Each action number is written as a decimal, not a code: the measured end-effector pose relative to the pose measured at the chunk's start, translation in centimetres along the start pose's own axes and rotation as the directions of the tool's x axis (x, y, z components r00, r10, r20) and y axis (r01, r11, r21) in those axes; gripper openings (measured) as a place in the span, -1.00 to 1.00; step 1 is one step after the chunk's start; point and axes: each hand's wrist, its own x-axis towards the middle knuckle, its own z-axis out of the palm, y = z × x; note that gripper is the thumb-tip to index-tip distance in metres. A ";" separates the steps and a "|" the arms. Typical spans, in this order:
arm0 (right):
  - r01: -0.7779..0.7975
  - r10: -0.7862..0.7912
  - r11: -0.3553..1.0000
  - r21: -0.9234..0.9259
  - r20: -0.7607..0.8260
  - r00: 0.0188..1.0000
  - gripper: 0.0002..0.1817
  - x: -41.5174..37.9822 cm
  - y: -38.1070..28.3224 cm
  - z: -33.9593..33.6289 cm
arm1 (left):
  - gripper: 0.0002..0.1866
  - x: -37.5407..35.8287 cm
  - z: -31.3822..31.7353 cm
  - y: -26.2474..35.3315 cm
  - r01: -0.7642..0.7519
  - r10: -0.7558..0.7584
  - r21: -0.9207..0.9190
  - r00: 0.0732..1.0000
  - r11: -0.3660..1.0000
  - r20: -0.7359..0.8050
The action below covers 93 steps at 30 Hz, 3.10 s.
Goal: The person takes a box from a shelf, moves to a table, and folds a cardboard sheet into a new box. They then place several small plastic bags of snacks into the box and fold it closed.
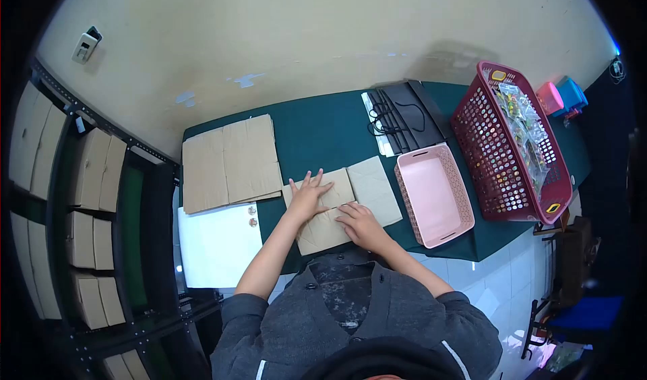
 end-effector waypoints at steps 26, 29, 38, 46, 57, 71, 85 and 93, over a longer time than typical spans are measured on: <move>-0.253 0.279 0.954 0.161 -0.164 0.946 -0.73 -1.0 2.2 -1.6 | -0.18 -1.9 4.3 4.4 0.074 -0.038 0.072 0.909 0.995 -0.415; -0.294 0.180 0.948 -0.126 -0.549 0.816 -0.68 0.1 5.2 -3.6 | -0.11 -1.5 4.0 4.2 0.091 -0.044 0.099 0.915 0.991 -0.401; -0.616 0.656 0.498 0.610 0.200 0.728 -0.47 1.2 11.6 -3.0 | -0.17 0.1 3.2 3.5 0.095 -0.021 0.210 0.945 0.973 -0.326; -0.404 0.457 0.795 0.452 -0.008 0.890 -0.47 2.8 1.7 -3.8 | -0.41 0.9 3.3 2.9 0.027 -0.013 0.030 0.916 0.999 -0.401; -0.372 0.406 0.864 0.339 -0.034 0.913 -0.53 2.1 -0.4 -4.4 | -0.58 1.5 1.8 2.4 -0.028 -0.031 -0.153 0.929 0.988 -0.368; -0.367 0.366 0.930 -0.012 -0.074 0.928 -0.63 4.2 -2.8 -1.5 | -0.54 0.8 -0.2 2.1 -0.014 -0.011 -0.297 0.997 0.955 -0.083; -0.357 0.339 0.659 0.662 0.162 0.927 -0.65 4.2 3.0 -1.0 | -0.51 1.0 -1.0 1.5 -0.002 -0.009 -0.350 1.000 0.937 -0.029; -0.340 0.310 0.910 0.236 0.155 0.938 -0.46 4.4 3.9 1.6 | -0.48 0.4 -1.3 1.7 -0.019 0.029 -0.325 0.999 0.945 0.026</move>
